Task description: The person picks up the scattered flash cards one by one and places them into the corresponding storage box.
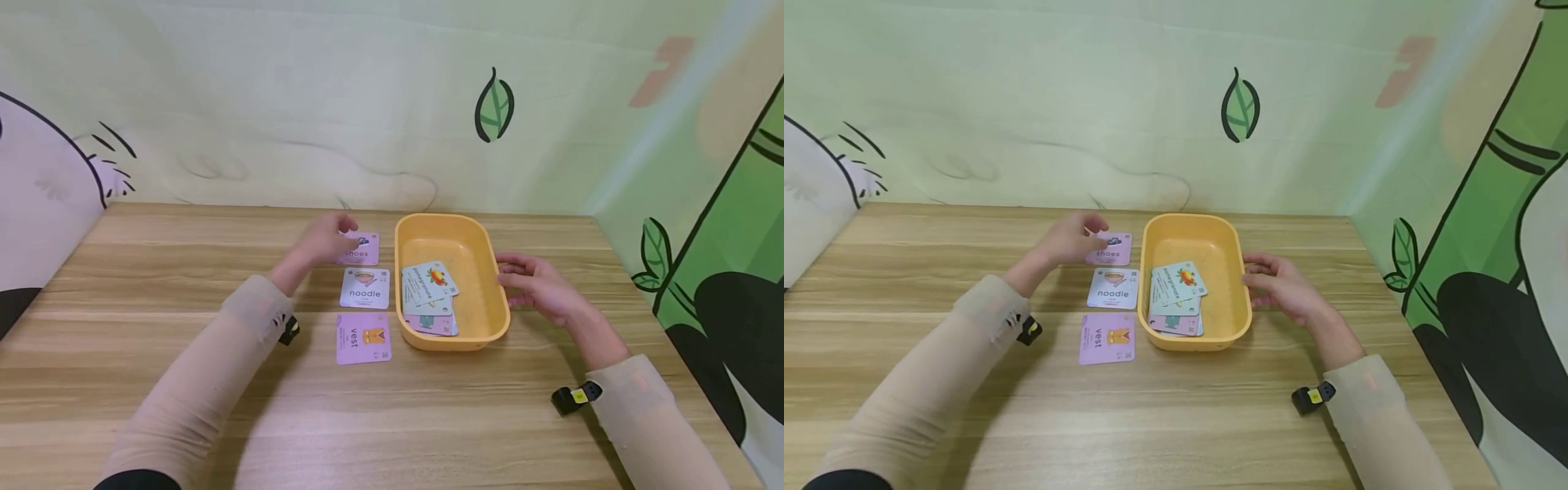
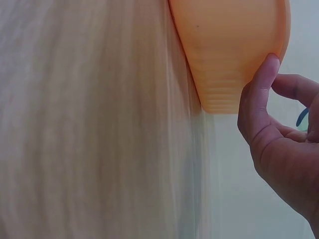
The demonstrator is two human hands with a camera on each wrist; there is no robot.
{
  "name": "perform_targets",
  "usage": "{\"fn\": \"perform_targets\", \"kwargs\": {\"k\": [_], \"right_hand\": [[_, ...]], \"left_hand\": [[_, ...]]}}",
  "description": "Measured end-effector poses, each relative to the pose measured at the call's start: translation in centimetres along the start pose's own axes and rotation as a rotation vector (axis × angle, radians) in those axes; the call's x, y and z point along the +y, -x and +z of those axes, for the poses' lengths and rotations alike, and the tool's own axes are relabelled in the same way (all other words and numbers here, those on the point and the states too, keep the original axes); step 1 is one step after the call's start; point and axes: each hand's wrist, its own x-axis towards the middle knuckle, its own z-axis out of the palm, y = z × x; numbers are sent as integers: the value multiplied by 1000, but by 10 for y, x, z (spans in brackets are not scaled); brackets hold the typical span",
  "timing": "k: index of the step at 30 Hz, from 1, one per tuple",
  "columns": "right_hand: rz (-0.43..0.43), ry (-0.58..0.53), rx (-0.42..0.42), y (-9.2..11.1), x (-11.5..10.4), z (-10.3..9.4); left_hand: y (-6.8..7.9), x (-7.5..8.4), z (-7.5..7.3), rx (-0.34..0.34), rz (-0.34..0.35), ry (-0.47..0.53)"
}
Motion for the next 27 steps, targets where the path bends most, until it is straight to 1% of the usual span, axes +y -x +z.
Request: {"fn": "perform_targets", "kwargs": {"k": [2,5,10,14,21,27], "right_hand": [[1,1,0,0,0,0],[3,5,2,0,-1,0],[7,8,3,1,-2,0],[9,1,3,0,-2,1],[19,0,9,1,-2,1],[22,-2,11,1,-3,1]], "left_hand": [[-2,-4,-1,-10,-19,5],[-5,-8,-2,-29,-37,-15],[-6,-10,-3,-62,-79,-65],[-8,-12,-4,-67,-120,-112],[-16,-19,0,-66,-111,-203],[-18,-22,0,-62,-116,-241]]}}
